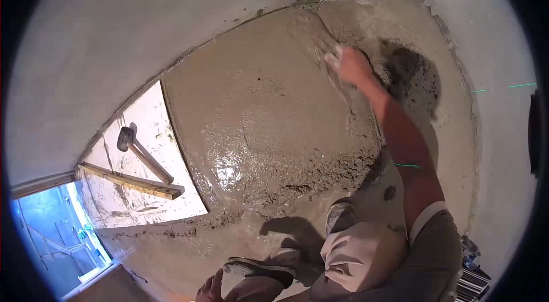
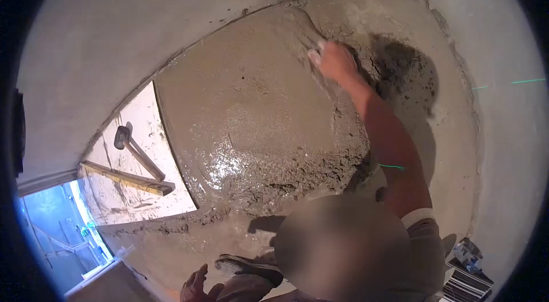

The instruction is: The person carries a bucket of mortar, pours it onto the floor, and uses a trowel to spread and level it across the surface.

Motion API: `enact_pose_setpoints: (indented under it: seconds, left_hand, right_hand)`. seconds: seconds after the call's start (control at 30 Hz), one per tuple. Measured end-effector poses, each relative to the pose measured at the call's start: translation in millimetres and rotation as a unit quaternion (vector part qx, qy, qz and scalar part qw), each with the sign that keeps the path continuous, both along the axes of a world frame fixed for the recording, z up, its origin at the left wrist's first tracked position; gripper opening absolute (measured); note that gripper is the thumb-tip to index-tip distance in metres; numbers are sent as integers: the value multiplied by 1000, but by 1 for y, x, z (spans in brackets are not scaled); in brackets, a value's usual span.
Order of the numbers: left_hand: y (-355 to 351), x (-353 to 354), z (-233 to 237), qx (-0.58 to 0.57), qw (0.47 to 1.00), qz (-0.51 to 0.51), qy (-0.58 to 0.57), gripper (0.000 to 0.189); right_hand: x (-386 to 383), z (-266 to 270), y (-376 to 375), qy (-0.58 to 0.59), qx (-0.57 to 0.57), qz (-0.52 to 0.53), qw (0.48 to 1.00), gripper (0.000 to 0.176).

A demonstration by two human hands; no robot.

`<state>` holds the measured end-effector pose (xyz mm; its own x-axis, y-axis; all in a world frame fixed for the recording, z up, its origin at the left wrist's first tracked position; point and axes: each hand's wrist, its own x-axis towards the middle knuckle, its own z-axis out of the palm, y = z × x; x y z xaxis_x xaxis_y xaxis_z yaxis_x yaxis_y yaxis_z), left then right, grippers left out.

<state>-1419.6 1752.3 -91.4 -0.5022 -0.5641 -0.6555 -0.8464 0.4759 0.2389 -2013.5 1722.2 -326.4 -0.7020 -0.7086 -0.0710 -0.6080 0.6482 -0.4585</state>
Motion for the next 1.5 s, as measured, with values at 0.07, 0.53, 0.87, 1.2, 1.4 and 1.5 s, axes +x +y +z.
enact_pose_setpoints:
  seconds: [0.07, 0.53, 0.87, 1.2, 1.4, 1.5]
  left_hand:
    - [1, 2, 11, -10, 1000, -13, -12, 66]
    - [-60, 16, 53, 98, 989, -92, 62, 63]
    - [-71, 10, 31, 218, 941, -201, 165, 68]
    - [-63, 53, 33, 170, 923, -224, 262, 66]
    - [-58, 57, 35, 165, 921, -226, 271, 65]
    - [-56, 59, 34, 154, 921, -225, 279, 65]
  right_hand:
    - [27, 6, 34, -46, 16, 68, 997, 39]
    - [159, 70, 275, -293, -121, -300, 900, 27]
    - [184, 28, 205, -345, -111, -251, 898, 37]
    - [238, 23, 86, -233, -62, -65, 968, 38]
    - [296, 9, 45, -167, -107, 66, 978, 37]
    - [326, 9, 31, -175, -98, 109, 974, 39]
